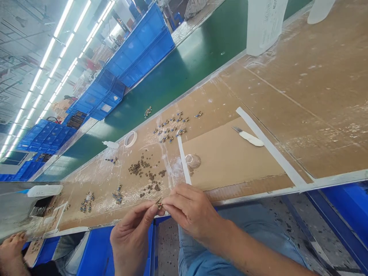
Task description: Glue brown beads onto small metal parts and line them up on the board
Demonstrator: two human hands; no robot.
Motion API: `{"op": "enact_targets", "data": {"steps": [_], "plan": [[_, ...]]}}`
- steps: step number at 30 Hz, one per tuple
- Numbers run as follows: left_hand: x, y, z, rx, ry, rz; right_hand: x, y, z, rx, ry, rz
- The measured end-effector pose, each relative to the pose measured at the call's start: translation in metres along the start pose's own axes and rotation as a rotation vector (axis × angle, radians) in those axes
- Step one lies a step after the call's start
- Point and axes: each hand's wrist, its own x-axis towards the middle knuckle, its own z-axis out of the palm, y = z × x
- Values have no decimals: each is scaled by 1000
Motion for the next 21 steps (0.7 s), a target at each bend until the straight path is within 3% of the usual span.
{"op": "enact_targets", "data": {"steps": [4,8,11,14,18,21], "plan": [[13,-2,-5,-70,-38,-77,3,-6,-7,-115,12,-30],[63,-8,5,-28,-83,-64,2,-9,-21,-264,39,-128],[118,-6,30,112,-174,66,0,-5,-31,-345,44,-222],[165,0,66,188,-236,174,0,0,-43,-424,93,-280],[193,9,117,274,-318,278,0,4,-59,-572,136,-294],[210,14,139,377,-364,335,-7,10,-67,-686,158,-303]]}}
